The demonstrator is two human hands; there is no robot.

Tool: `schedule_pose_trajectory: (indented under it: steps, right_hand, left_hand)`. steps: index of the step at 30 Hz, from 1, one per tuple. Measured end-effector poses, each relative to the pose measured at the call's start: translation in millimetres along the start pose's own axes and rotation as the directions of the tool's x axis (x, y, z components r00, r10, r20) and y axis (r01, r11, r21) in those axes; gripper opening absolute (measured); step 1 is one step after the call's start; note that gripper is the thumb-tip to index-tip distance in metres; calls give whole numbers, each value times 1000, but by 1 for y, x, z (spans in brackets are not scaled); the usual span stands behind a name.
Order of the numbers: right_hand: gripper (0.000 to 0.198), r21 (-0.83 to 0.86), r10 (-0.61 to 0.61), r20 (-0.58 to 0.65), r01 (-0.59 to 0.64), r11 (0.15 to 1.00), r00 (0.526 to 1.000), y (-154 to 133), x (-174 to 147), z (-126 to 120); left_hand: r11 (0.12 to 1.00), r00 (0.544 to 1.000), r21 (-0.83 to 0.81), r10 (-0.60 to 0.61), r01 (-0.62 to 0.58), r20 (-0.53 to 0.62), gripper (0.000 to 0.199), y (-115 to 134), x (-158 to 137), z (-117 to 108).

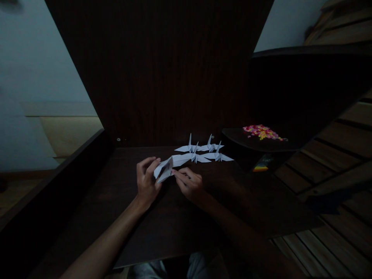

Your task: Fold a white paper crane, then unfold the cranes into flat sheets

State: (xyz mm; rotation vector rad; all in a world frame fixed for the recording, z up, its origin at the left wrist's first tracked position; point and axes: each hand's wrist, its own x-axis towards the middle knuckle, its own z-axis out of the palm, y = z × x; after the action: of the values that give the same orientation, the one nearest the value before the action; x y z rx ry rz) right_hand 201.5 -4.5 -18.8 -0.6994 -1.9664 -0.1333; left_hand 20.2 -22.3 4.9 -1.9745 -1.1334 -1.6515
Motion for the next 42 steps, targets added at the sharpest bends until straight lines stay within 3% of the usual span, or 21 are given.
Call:
schedule_pose_trajectory:
  steps: [6, 12, 15, 20, 28, 31, 37, 39, 42]
  right_hand:
    - [31, 9, 5, -13, -5, 1000, 1000, 2, 1, -2]
    - [27, 172, 164, -12, -159, 972, 986, -3, 8, -6]
    - [20, 285, 273, 47, -275, 918, 961, -9, 12, -8]
    - [20, 345, 480, 75, -474, 810, 874, -14, 15, -5]
    - [10, 372, 529, 52, -508, 777, 847, -10, 15, -5]
    - [15, 502, 579, 103, -545, 671, 809, -7, 14, -3]
    - [20, 692, 700, 222, -615, 377, 679, -3, 18, 2]
    - [19, 715, 721, 222, -613, 338, 656, -3, 19, 1]
    - [20, 731, 736, 164, -582, 357, 657, -5, 21, -3]
  left_hand:
    - [986, 992, -147, 88, -74, 91, 22, -2, 4, -3]
    - [979, 996, -189, -65, 76, 64, 16, -3, 2, -1]
    - [979, 996, -193, -52, 65, 71, 15, -1, 2, -2]
    - [967, 989, -252, 60, -24, 135, 14, 3, 0, -2]
    - [964, 978, -261, 97, -47, 184, 15, 5, 1, -1]
    - [959, 980, -282, 79, -24, 184, 16, 4, 1, -1]
    - [948, 981, -308, -16, 76, 194, 17, 5, 4, 0]
    - [942, 974, -295, -99, 158, 205, 14, 7, 5, 0]
    - [915, 940, -254, -262, 314, 216, 14, 7, 7, 1]
